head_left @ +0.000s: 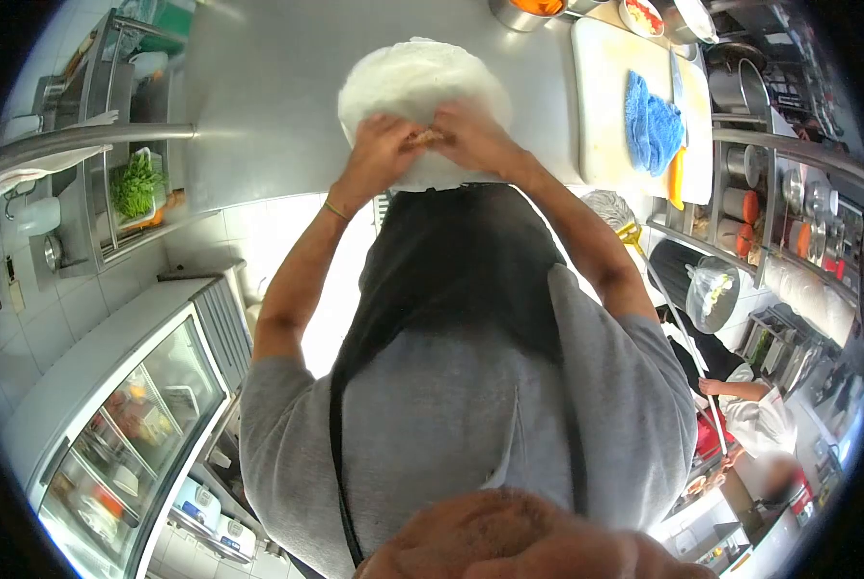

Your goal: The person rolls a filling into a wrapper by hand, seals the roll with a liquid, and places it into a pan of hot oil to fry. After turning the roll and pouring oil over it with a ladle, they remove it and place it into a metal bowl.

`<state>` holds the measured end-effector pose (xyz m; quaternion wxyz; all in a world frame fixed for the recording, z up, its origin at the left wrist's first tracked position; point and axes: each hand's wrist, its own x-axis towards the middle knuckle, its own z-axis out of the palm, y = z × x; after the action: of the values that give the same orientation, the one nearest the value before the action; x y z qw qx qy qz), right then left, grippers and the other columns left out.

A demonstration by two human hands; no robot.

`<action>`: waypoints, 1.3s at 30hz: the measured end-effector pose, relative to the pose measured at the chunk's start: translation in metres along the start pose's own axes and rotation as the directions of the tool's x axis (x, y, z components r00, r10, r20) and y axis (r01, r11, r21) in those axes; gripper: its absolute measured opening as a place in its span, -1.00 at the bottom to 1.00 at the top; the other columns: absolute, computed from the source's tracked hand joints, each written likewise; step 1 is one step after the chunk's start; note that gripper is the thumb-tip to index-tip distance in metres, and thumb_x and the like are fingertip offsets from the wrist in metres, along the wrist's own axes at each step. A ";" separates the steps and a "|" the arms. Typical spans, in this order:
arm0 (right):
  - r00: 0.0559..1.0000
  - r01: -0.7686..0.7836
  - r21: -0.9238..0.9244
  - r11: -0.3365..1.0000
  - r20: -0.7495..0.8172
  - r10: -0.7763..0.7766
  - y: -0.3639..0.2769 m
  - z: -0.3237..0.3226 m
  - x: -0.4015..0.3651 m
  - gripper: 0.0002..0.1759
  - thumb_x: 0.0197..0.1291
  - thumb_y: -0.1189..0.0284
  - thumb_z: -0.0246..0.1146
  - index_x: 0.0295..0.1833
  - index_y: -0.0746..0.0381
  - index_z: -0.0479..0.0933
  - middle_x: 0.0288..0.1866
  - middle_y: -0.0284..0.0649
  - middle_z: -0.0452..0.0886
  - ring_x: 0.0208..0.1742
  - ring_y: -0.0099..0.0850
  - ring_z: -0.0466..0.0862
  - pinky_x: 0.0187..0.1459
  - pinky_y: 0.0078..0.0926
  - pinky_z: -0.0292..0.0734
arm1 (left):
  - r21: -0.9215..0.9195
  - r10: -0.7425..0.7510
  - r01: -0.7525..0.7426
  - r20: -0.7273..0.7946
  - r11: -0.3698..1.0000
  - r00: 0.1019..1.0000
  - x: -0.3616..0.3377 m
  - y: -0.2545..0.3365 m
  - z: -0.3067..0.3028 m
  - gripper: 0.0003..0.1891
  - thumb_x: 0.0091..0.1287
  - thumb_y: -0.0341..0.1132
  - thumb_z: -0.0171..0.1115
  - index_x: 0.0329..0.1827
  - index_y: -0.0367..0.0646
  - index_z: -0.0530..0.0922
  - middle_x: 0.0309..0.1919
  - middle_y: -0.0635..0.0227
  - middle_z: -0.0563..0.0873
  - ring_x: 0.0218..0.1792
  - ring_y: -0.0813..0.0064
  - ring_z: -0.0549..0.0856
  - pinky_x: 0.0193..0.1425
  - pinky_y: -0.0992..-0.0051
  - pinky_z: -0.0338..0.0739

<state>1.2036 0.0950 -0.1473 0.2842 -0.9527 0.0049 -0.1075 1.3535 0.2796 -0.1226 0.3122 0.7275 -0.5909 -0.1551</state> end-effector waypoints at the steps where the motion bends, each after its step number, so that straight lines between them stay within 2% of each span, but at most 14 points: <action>1: 1.000 0.007 0.005 1.000 0.011 -0.007 0.003 0.002 -0.001 -0.70 0.17 0.24 0.49 -0.03 0.09 0.68 0.06 -0.36 0.63 0.13 -0.31 0.57 0.16 -0.15 0.27 | -0.009 0.011 -0.011 -0.011 1.000 1.000 0.000 0.002 0.000 -0.78 0.33 -0.31 0.40 0.01 -0.08 0.71 -0.06 0.33 0.76 0.11 0.25 0.64 0.32 0.20 0.35; 6: 0.995 -0.055 0.029 0.998 0.087 0.052 0.010 -0.010 -0.008 -0.63 0.21 0.24 0.48 0.11 0.07 0.70 0.08 -0.31 0.65 0.21 -0.31 0.57 0.28 -0.13 0.25 | 0.082 0.012 -0.016 0.045 0.996 0.999 0.007 0.006 0.005 -0.77 0.32 -0.35 0.42 0.02 -0.11 0.74 -0.01 0.31 0.76 0.14 0.25 0.63 0.33 0.22 0.37; 8: 0.995 -0.046 0.041 0.998 -0.087 0.049 0.026 -0.040 -0.025 -0.58 0.26 0.26 0.48 0.21 0.09 0.70 0.09 -0.20 0.68 0.20 -0.24 0.62 0.33 -0.13 0.36 | 0.031 0.022 -0.021 -0.023 0.999 1.000 0.009 0.008 -0.003 -0.75 0.30 -0.35 0.42 0.03 -0.11 0.74 0.01 0.28 0.75 0.13 0.21 0.63 0.31 0.20 0.42; 10: 0.929 -0.211 0.327 0.921 -0.226 0.293 0.022 -0.104 -0.038 -0.62 0.31 0.34 0.45 0.22 0.13 0.71 0.09 -0.10 0.70 0.11 -0.19 0.70 0.24 -0.22 0.55 | -0.119 -0.007 -0.010 -0.141 0.993 0.990 0.006 0.005 -0.022 -0.73 0.27 -0.35 0.43 0.03 -0.09 0.75 0.00 0.24 0.73 0.08 0.15 0.62 0.26 0.17 0.50; 12: 0.802 -0.396 0.429 0.811 -0.268 0.534 0.020 -0.143 -0.052 -0.79 0.36 0.50 0.40 0.07 0.28 0.71 0.04 -0.20 0.70 0.07 -0.32 0.69 0.14 -0.44 0.59 | -0.040 -0.052 0.047 -0.157 0.998 0.986 0.005 0.008 -0.045 -0.66 0.26 -0.36 0.46 0.12 -0.11 0.73 0.01 0.21 0.74 0.11 0.12 0.64 0.28 0.17 0.53; 14: 0.868 -0.358 0.192 0.914 -0.292 0.402 0.026 -0.145 -0.060 -0.81 0.29 0.53 0.41 0.00 0.27 0.73 -0.04 -0.14 0.72 0.03 -0.24 0.71 0.08 -0.36 0.62 | 0.039 -0.047 0.052 -0.109 0.998 0.993 0.007 -0.004 -0.050 -0.62 0.25 -0.33 0.49 0.14 -0.12 0.72 0.04 0.23 0.75 0.14 0.13 0.65 0.28 0.17 0.53; 17: 0.980 -0.176 -0.189 0.966 -0.125 0.154 0.034 -0.099 -0.070 -0.79 0.17 0.51 0.43 -0.06 0.15 0.77 -0.09 -0.22 0.75 0.09 -0.19 0.70 0.14 -0.21 0.48 | 0.015 0.017 -0.018 0.030 1.000 0.999 0.017 0.000 -0.014 -0.67 0.31 -0.26 0.42 0.12 -0.10 0.73 0.00 0.24 0.76 0.14 0.15 0.65 0.37 0.18 0.43; 20: 0.946 -0.309 -0.066 0.949 0.079 0.314 0.020 -0.058 -0.064 -0.79 0.20 0.40 0.44 -0.04 0.12 0.77 -0.08 -0.25 0.76 0.13 -0.26 0.67 0.19 -0.22 0.36 | -0.010 0.001 0.000 0.118 1.000 0.993 0.028 0.014 0.013 -0.68 0.36 -0.20 0.38 0.11 -0.09 0.73 0.02 0.24 0.76 0.16 0.15 0.64 0.45 0.19 0.35; 22: 0.942 -0.323 -0.124 0.938 0.055 0.331 0.025 -0.049 -0.064 -0.78 0.22 0.35 0.43 -0.03 0.12 0.77 -0.05 -0.27 0.75 0.12 -0.27 0.66 0.19 -0.22 0.36 | -0.030 -0.038 0.045 0.183 0.999 0.982 0.033 0.019 0.011 -0.67 0.36 -0.20 0.38 0.13 -0.08 0.73 0.03 0.23 0.75 0.19 0.16 0.63 0.46 0.19 0.35; 26: 0.964 -0.261 -0.236 0.936 -0.114 0.240 0.013 -0.056 -0.066 -0.77 0.24 0.34 0.40 -0.02 0.11 0.78 -0.05 -0.33 0.72 0.07 -0.32 0.64 0.14 -0.24 0.35 | -0.040 -0.070 0.073 0.067 0.997 0.995 0.021 0.017 -0.018 -0.66 0.34 -0.21 0.39 0.13 -0.12 0.72 0.02 0.20 0.75 0.17 0.16 0.64 0.45 0.19 0.36; 28: 0.971 -0.235 -0.186 0.954 -0.088 0.222 0.012 -0.056 -0.065 -0.76 0.25 0.35 0.39 0.01 0.10 0.78 -0.06 -0.33 0.72 0.05 -0.33 0.64 0.13 -0.26 0.34 | -0.041 -0.137 0.141 0.079 0.989 0.987 0.013 0.017 -0.025 -0.64 0.32 -0.22 0.40 0.14 -0.14 0.71 0.02 0.20 0.74 0.18 0.16 0.64 0.44 0.20 0.38; 34: 0.983 -0.183 -0.219 0.958 -0.032 0.181 0.016 -0.056 -0.066 -0.72 0.30 0.38 0.36 0.10 0.11 0.74 -0.07 -0.27 0.72 0.05 -0.33 0.64 0.13 -0.27 0.34 | 0.101 -0.020 0.017 0.033 0.995 0.999 -0.016 -0.019 -0.039 -0.58 0.20 -0.35 0.51 0.15 -0.14 0.71 0.08 0.24 0.72 0.15 0.13 0.64 0.35 0.22 0.47; 37: 0.977 -0.202 -0.140 0.969 -0.094 0.190 0.010 -0.063 -0.075 -0.73 0.31 0.38 0.37 0.09 0.13 0.74 -0.02 -0.25 0.73 0.07 -0.31 0.67 0.12 -0.26 0.35 | 0.106 -0.119 0.118 0.006 0.987 0.993 -0.040 -0.023 -0.054 -0.57 0.16 -0.40 0.56 0.13 -0.13 0.72 0.05 0.24 0.72 0.11 0.13 0.65 0.31 0.22 0.51; 39: 0.943 -0.252 -0.066 0.965 -0.239 0.230 0.001 -0.069 -0.075 -0.73 0.26 0.39 0.42 0.07 0.16 0.73 0.03 -0.20 0.74 0.10 -0.25 0.70 0.12 -0.21 0.39 | 0.087 -0.139 0.157 -0.187 0.984 0.972 -0.055 -0.032 -0.067 -0.56 0.15 -0.40 0.58 0.13 -0.13 0.72 0.04 0.22 0.72 0.11 0.14 0.64 0.27 0.21 0.53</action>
<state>1.1159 0.0623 -0.1067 0.2470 -0.9386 0.1595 -0.1806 1.4037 0.3541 -0.1003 0.3150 0.7954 -0.5114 -0.0812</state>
